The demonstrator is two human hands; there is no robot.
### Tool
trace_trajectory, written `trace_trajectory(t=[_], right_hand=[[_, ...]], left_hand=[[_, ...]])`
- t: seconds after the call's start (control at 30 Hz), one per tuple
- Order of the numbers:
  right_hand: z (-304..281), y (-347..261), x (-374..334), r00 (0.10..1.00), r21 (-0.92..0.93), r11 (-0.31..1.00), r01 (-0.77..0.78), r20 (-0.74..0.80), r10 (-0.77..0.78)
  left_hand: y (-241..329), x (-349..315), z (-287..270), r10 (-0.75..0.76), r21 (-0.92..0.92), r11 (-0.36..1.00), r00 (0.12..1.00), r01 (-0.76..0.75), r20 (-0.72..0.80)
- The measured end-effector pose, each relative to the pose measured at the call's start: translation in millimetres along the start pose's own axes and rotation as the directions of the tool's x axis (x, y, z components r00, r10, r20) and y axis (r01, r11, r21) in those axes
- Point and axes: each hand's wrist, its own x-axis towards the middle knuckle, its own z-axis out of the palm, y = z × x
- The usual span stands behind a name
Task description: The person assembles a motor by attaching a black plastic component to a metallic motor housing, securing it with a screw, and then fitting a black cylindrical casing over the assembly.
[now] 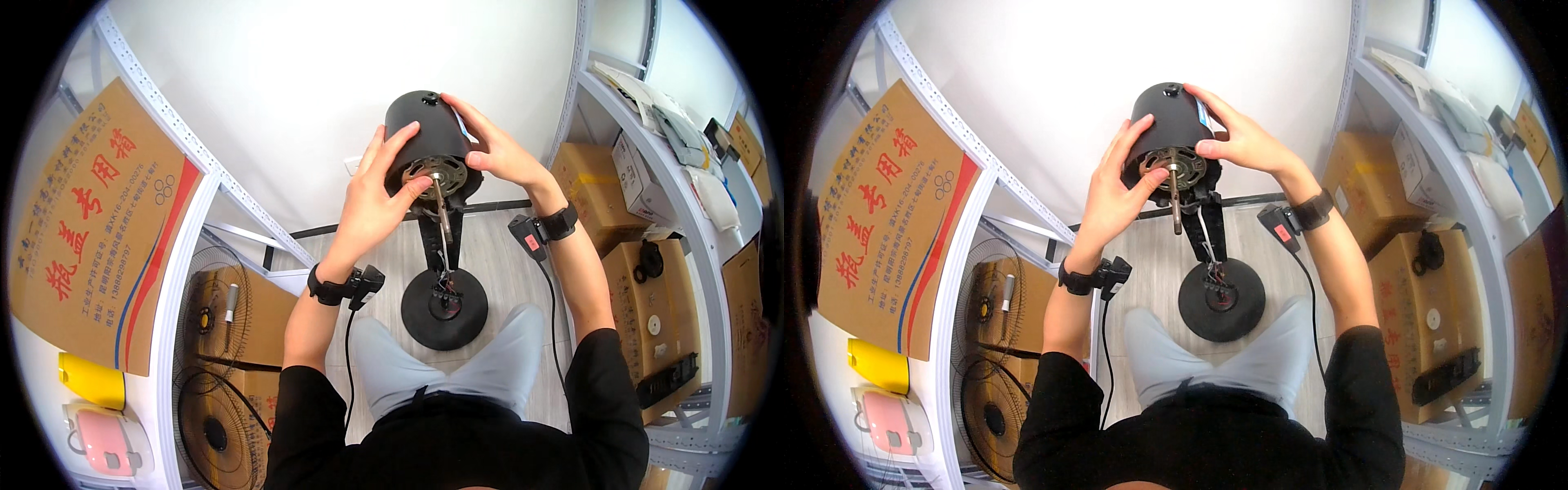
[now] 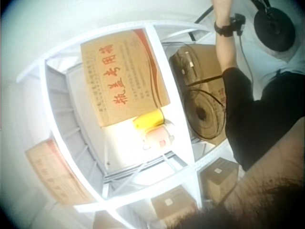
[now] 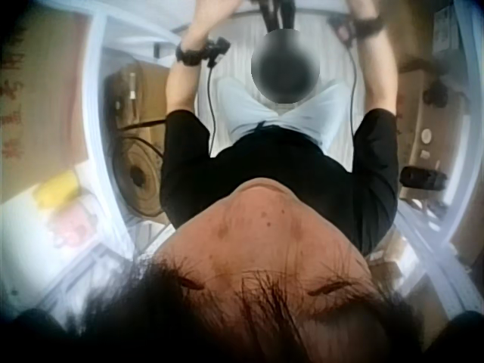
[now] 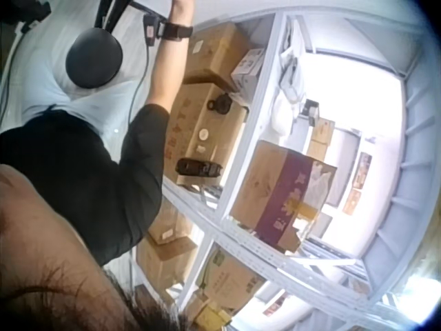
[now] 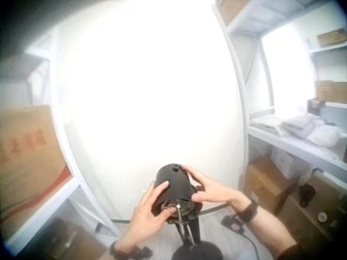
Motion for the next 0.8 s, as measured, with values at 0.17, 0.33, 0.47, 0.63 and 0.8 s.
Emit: trace_trajectory(t=[0.17,0.33,0.47,0.63,0.8], right_hand=[[18,-4,-4,0.986,-0.016,0.999,-0.031,-0.165,0.028],[39,-5,-21,0.956,-0.061,0.997,0.050,-0.286,-0.065],[35,8,-19,0.947,-0.014,0.995,0.095,-0.308,-0.094],[52,-9,-22,0.937,-0.181,0.983,0.045,-0.334,-0.104],[55,-10,-25,0.908,-0.338,0.938,0.077,-0.365,-0.206]], left_hand=[[-15,2,-1,0.028,0.006,1.000,0.999,-0.028,-0.041],[-21,2,5,0.005,-0.143,0.990,0.997,-0.016,-0.077],[-18,-2,7,-0.215,-0.534,0.825,0.977,0.186,0.009],[-71,2,13,0.037,-0.468,0.883,0.999,-0.029,0.008],[-81,18,7,0.226,-0.409,0.890,0.974,-0.202,0.010]])
